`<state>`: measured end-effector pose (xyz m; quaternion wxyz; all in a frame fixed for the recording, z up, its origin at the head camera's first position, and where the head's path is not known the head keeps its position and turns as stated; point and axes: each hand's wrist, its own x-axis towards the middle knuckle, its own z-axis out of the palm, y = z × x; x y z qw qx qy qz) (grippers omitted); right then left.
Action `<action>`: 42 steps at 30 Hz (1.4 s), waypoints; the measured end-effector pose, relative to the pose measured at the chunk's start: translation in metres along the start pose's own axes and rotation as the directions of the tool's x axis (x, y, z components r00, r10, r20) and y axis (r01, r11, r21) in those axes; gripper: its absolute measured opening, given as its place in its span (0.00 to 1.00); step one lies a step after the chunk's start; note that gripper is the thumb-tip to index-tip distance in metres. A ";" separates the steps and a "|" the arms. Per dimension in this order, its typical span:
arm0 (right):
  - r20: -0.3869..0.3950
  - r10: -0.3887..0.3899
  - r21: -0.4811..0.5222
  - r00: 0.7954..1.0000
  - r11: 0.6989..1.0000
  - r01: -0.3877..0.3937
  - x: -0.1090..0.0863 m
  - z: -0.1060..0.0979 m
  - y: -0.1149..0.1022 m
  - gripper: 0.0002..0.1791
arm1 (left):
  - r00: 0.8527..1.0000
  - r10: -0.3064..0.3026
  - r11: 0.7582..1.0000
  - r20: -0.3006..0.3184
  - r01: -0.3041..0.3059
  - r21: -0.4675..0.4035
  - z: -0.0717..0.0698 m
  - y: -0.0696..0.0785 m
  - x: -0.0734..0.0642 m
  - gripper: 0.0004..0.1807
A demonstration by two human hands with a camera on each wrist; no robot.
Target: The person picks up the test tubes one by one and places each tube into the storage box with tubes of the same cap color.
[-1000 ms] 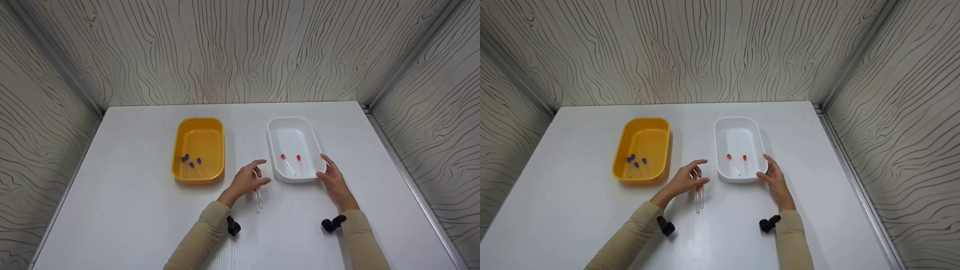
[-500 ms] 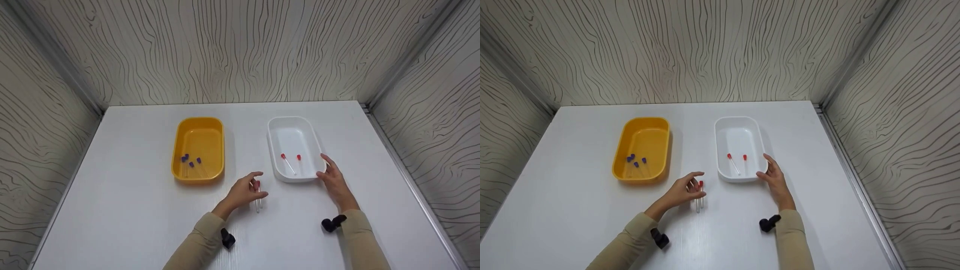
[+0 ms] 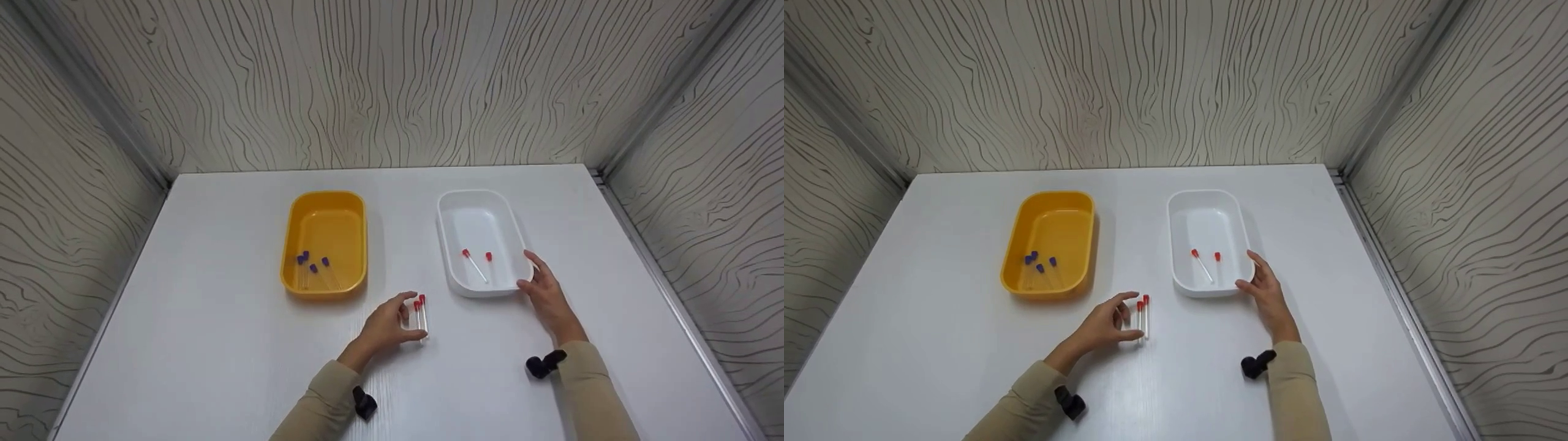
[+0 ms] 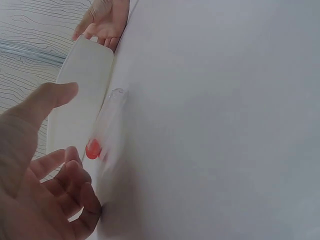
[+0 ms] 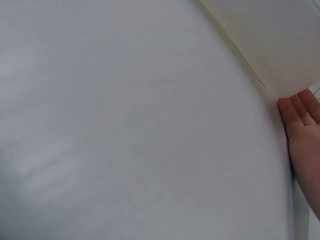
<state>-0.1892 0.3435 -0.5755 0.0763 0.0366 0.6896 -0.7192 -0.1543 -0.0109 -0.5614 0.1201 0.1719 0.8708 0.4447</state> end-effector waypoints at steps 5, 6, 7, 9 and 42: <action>-0.002 0.013 -0.012 1.000 1.000 -0.013 -0.001 0.000 -0.001 0.41 | 0.999 -0.041 0.999 0.006 0.040 0.036 0.002 -0.002 -0.002 0.45; 0.000 0.011 -0.012 1.000 1.000 -0.011 -0.002 0.001 -0.001 0.40 | 0.999 -0.045 0.998 0.006 0.044 0.043 0.003 -0.002 -0.002 0.45; 0.001 0.008 -0.012 1.000 1.000 -0.008 -0.002 0.001 -0.001 0.40 | 0.999 -0.045 0.998 0.006 0.045 0.047 0.003 -0.003 -0.003 0.46; 0.004 0.007 -0.013 1.000 1.000 -0.007 -0.002 0.001 -0.002 0.40 | 0.999 -0.051 0.997 0.008 0.050 0.054 0.004 -0.003 -0.004 0.47; 0.015 -0.022 0.036 1.000 0.999 0.021 0.000 0.001 0.000 0.41 | 0.990 -0.140 0.968 0.035 0.129 0.215 0.011 0.004 -0.001 0.52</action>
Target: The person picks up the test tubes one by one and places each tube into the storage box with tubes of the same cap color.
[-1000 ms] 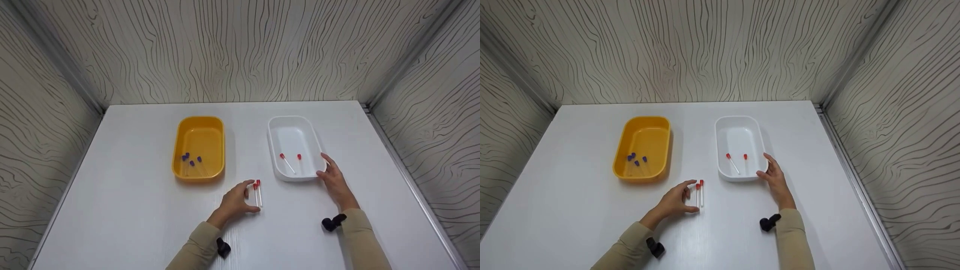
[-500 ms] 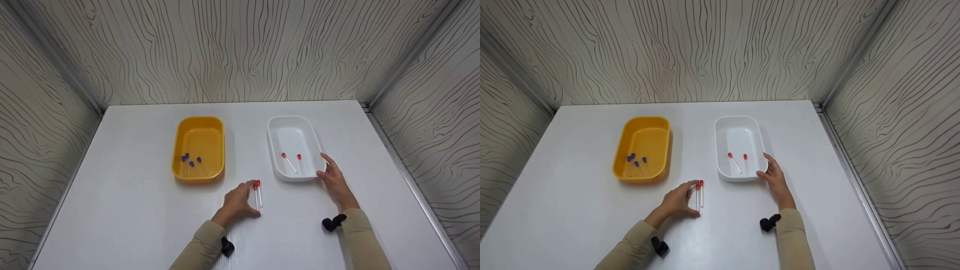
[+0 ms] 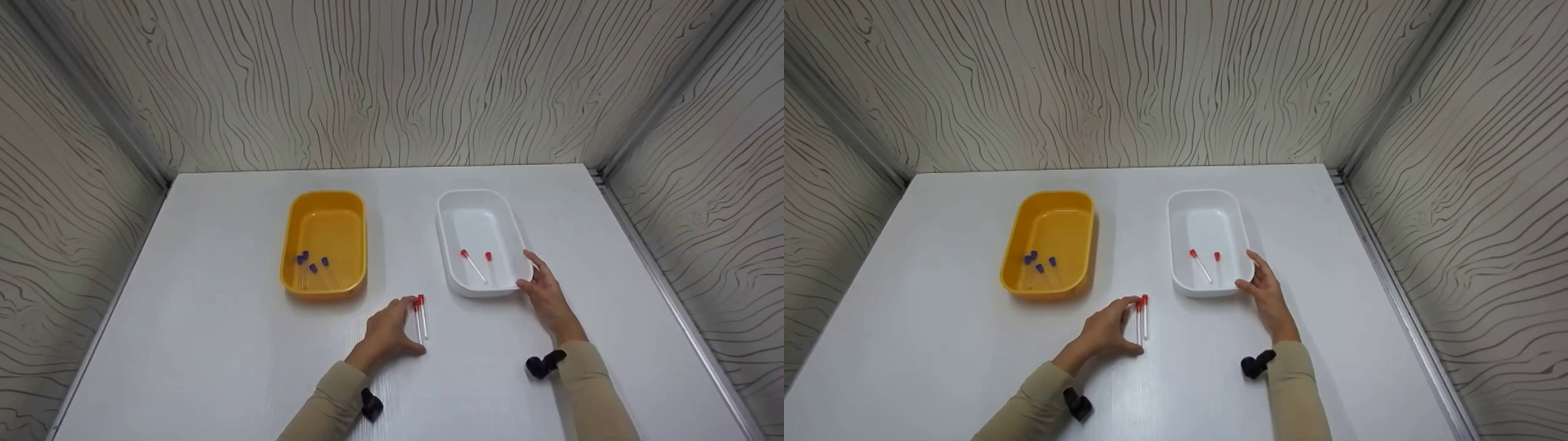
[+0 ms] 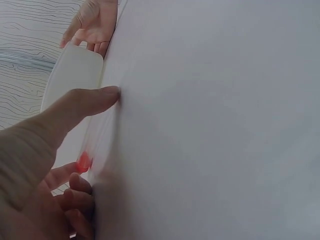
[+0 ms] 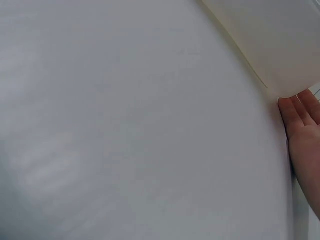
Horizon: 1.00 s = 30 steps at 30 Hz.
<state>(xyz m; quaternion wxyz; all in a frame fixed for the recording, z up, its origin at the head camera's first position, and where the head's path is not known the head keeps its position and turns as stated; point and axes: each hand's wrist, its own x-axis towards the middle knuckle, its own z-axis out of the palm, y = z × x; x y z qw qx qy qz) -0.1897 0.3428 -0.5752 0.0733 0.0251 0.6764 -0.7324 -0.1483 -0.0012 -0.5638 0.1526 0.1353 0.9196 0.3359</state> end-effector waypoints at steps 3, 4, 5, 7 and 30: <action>-0.003 0.007 -0.009 1.000 1.000 -0.007 0.000 0.000 0.000 0.41 | 1.000 0.010 1.000 -0.004 -0.010 -0.007 -0.001 -0.001 0.000 0.52; -0.008 0.007 -0.009 1.000 1.000 -0.008 0.000 0.000 0.001 0.41 | 1.000 0.016 1.000 -0.007 -0.016 -0.008 -0.001 -0.002 0.000 0.52; -0.014 0.007 -0.012 1.000 1.000 -0.007 0.000 0.000 0.001 0.41 | 1.000 0.023 1.000 -0.010 -0.023 -0.011 -0.001 -0.002 0.000 0.52; -0.020 0.007 -0.018 1.000 1.000 -0.007 0.001 0.000 0.001 0.41 | 0.999 0.032 0.999 -0.011 -0.032 -0.018 -0.002 -0.003 0.000 0.51; -0.003 0.009 -0.021 1.000 1.000 -0.009 0.001 -0.001 0.000 0.41 | 1.000 0.022 0.990 0.019 -0.019 -0.142 -0.033 0.020 0.008 0.52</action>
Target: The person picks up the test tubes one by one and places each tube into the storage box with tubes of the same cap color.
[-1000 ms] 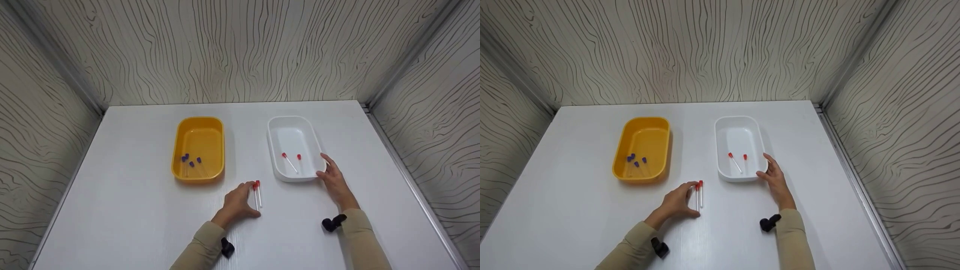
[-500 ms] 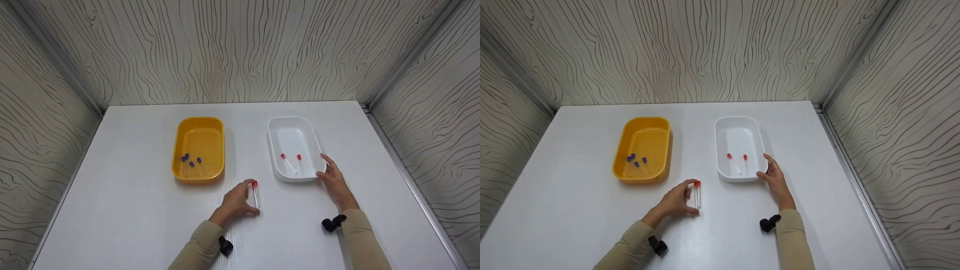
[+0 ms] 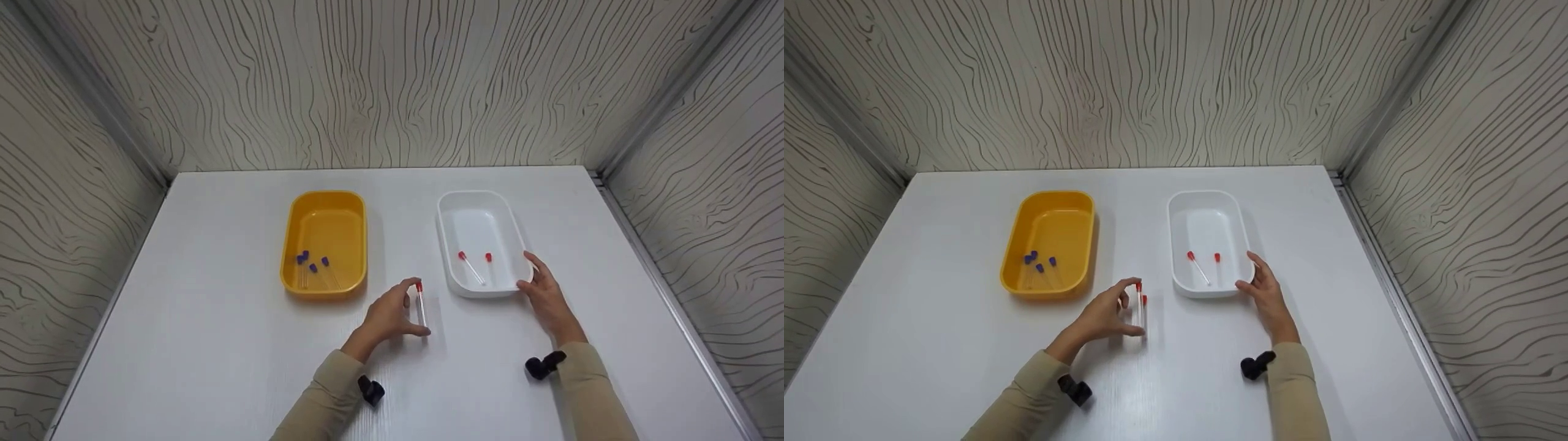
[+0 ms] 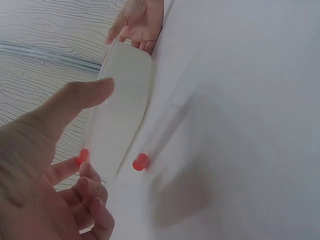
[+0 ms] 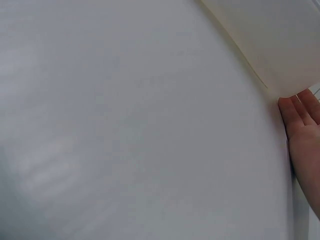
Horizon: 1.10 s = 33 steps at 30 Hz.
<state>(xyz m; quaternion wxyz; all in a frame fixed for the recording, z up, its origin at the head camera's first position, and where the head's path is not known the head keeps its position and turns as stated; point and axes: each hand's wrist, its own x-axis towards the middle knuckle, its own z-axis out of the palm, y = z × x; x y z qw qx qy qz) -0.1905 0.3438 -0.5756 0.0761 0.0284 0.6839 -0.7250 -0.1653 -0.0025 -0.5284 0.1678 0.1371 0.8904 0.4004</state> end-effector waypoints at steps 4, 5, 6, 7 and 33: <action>0.004 -0.004 0.010 1.000 1.000 0.004 -0.001 0.000 0.000 0.41 | 1.000 0.025 1.000 -0.019 -0.025 0.012 -0.004 0.007 0.002 0.52; 0.003 0.000 0.009 1.000 1.000 0.000 -0.001 -0.001 0.000 0.41 | 0.999 0.030 0.999 -0.023 -0.030 0.013 -0.004 0.009 0.002 0.52; 0.000 0.005 0.005 1.000 1.000 -0.005 -0.001 -0.001 -0.001 0.41 | 0.999 0.031 0.999 -0.024 -0.030 0.011 -0.005 0.011 0.003 0.52; -0.003 0.008 0.002 1.000 1.000 -0.008 -0.002 -0.001 -0.001 0.41 | 0.999 0.030 1.000 -0.024 -0.030 0.008 -0.006 0.013 0.004 0.52; -0.006 0.007 0.009 1.000 1.000 -0.007 0.000 0.001 0.001 0.40 | 0.993 0.092 0.996 -0.073 -0.092 0.009 -0.003 0.048 0.036 0.51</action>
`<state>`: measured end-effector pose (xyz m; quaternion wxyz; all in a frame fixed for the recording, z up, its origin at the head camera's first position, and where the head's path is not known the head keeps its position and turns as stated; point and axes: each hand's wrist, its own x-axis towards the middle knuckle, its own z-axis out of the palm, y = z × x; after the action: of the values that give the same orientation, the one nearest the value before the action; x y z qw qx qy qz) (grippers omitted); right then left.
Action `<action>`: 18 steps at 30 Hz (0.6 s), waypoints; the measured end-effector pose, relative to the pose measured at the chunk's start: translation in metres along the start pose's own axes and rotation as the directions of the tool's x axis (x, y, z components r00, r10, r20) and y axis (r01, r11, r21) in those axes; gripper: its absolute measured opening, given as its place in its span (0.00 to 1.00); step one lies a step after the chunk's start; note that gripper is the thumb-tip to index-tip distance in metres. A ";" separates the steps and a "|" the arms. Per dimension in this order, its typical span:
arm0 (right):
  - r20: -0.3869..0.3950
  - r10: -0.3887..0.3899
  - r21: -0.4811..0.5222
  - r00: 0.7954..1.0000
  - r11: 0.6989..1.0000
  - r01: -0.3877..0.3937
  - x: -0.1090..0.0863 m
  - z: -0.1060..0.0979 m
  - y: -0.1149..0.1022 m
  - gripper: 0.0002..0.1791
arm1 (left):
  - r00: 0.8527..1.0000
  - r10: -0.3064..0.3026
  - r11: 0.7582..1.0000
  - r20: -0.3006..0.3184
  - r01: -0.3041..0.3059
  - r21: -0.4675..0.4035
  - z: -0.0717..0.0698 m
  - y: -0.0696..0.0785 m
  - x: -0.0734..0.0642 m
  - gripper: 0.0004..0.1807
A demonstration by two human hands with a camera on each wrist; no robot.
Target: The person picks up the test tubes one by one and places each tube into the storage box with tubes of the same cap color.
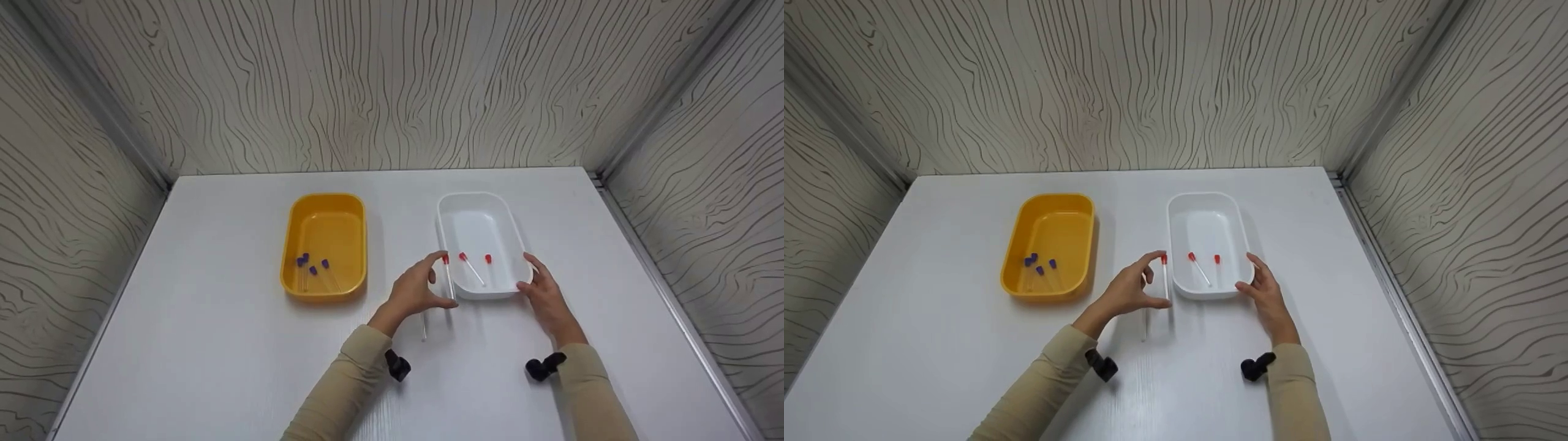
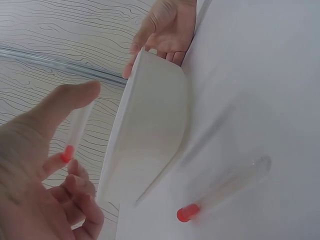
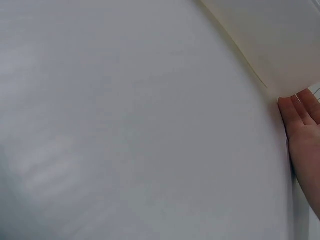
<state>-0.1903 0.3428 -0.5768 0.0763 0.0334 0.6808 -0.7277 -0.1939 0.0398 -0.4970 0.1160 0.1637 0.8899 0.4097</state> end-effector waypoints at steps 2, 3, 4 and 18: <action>-0.001 -0.003 0.002 1.000 1.000 0.003 0.000 -0.001 0.000 0.40 | 1.000 0.006 1.000 -0.011 -0.006 0.004 0.002 0.000 0.004 0.51; 0.002 -0.005 -0.002 1.000 1.000 0.005 0.000 -0.001 -0.001 0.40 | 1.000 0.007 1.000 -0.013 -0.007 0.009 0.002 0.000 0.006 0.51; 0.003 -0.009 -0.008 1.000 1.000 0.009 0.000 -0.001 -0.001 0.40 | 1.000 0.008 1.000 -0.011 -0.008 0.009 0.003 0.000 0.008 0.51; 0.019 -0.010 -0.027 1.000 1.000 0.010 -0.002 0.000 -0.003 0.38 | 0.998 -0.065 0.997 0.011 0.065 -0.036 0.006 -0.002 0.033 0.52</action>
<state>-0.1892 0.3431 -0.5737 0.0795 0.0223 0.6900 -0.7191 -0.2224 0.0555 -0.5049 0.1368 0.1345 0.8865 0.4210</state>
